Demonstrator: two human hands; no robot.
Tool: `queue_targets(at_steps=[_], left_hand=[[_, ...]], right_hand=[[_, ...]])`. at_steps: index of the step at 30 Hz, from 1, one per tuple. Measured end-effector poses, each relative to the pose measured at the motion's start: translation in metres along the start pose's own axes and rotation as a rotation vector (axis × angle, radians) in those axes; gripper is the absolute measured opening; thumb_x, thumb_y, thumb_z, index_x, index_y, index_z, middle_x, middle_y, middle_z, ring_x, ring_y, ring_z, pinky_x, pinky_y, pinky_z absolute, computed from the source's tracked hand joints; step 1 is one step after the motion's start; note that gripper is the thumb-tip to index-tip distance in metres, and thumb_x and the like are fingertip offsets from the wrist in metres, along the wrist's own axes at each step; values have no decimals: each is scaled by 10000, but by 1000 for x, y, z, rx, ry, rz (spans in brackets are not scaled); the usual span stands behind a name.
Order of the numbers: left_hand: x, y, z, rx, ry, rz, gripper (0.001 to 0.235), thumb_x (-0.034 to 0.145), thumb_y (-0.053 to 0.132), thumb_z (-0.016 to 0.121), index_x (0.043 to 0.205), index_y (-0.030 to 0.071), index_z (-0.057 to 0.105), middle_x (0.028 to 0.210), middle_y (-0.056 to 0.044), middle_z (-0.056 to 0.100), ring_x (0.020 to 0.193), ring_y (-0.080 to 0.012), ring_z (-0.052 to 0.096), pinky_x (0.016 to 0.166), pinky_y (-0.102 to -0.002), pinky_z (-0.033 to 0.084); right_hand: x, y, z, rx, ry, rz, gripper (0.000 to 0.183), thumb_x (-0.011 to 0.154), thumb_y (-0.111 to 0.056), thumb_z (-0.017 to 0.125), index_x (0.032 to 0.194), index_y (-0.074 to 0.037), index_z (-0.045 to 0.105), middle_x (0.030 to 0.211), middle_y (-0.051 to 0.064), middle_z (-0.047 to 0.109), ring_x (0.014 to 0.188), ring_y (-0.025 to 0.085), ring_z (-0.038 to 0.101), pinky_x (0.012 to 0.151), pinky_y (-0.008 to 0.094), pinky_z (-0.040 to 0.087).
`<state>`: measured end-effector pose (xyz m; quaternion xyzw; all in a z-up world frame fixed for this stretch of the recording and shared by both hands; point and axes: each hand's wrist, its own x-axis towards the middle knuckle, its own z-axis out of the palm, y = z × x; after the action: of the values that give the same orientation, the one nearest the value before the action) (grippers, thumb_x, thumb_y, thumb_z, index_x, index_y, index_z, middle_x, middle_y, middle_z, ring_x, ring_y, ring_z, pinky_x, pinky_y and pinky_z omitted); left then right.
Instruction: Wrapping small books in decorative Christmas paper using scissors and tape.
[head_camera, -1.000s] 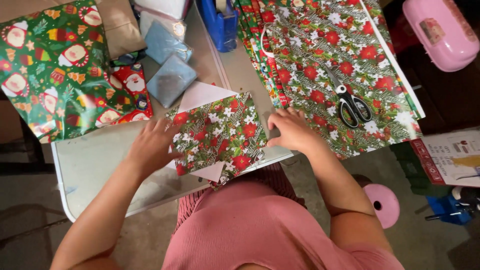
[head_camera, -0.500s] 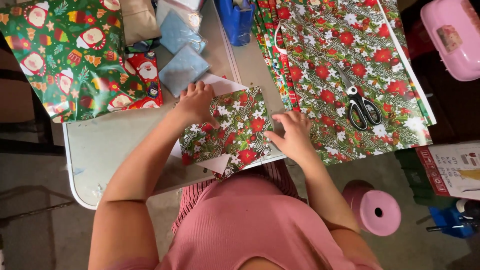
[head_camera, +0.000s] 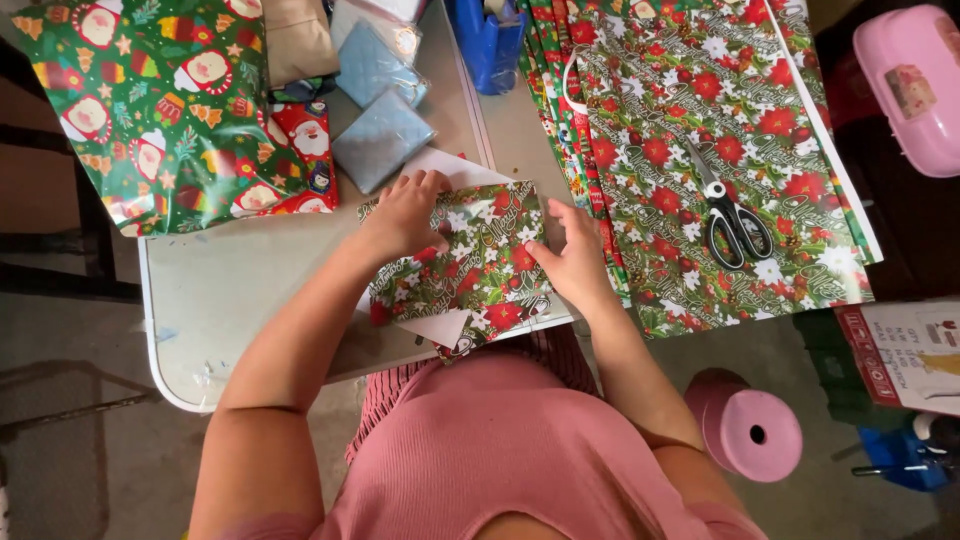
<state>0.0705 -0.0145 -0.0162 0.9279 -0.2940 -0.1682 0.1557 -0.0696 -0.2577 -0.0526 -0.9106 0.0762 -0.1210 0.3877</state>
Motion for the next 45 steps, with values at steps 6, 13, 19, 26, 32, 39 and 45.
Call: queue_targets(at_steps=[6, 13, 19, 26, 32, 39, 45], left_hand=[[-9, 6, -9, -48, 11, 49, 939, 631, 276, 985, 1391, 170, 443, 1243, -148, 564, 1242, -393, 541, 1018, -539, 433], [-4, -2, -2, -49, 30, 52, 952, 624, 299, 993, 1405, 190, 459, 1236, -145, 577, 1217, -382, 558, 1001, -531, 442], [-1, -9, 3, -7, 47, 71, 957, 621, 371, 986, 1416, 220, 476, 1256, -123, 560, 1206, -361, 559, 990, -523, 460], [-2, -7, 0, 0, 94, 143, 686, 719, 347, 913, 1314, 168, 620, 1232, -123, 587, 1159, -366, 598, 962, -533, 490], [-12, -13, -18, -503, 116, 299, 342, 934, 259, 757, 1138, 1, 661, 1071, -219, 649, 954, -427, 672, 836, -529, 529], [-16, -12, -23, -1013, 114, 165, 182, 1036, 249, 645, 1037, 67, 656, 743, -35, 598, 690, -145, 519, 663, -287, 443], [0, -24, -9, -665, 242, 54, 538, 916, 362, 799, 1269, 46, 546, 1111, -221, 721, 1039, -405, 716, 899, -539, 542]], right_hand=[[3, 15, 3, 131, -27, 59, 578, 838, -101, 817, 1377, -119, 611, 1245, 86, 667, 1203, 270, 581, 1081, 418, 407], [-12, -18, -8, 233, 75, 74, 477, 882, -81, 784, 1343, -125, 670, 1217, 123, 692, 1180, 262, 644, 1048, 358, 493], [-28, -23, -13, 207, 106, -186, 413, 943, -61, 706, 1352, -71, 652, 1286, 158, 658, 1245, 321, 596, 1079, 439, 473], [-40, -14, -9, 368, 101, -201, 714, 920, 28, 699, 1538, -42, 349, 1196, 188, 676, 1098, 312, 643, 960, 430, 503], [-36, 16, -24, 584, -120, -108, 578, 869, -52, 782, 1388, -15, 530, 1070, 184, 754, 1011, 239, 714, 925, 397, 557], [-12, 8, -88, 685, -239, -211, 249, 835, -37, 775, 1078, 0, 733, 847, 160, 768, 608, 176, 675, 533, 279, 558], [27, 15, -105, 819, -75, 3, 399, 874, 39, 735, 1256, 11, 627, 885, 102, 722, 765, 140, 665, 756, 265, 532]])
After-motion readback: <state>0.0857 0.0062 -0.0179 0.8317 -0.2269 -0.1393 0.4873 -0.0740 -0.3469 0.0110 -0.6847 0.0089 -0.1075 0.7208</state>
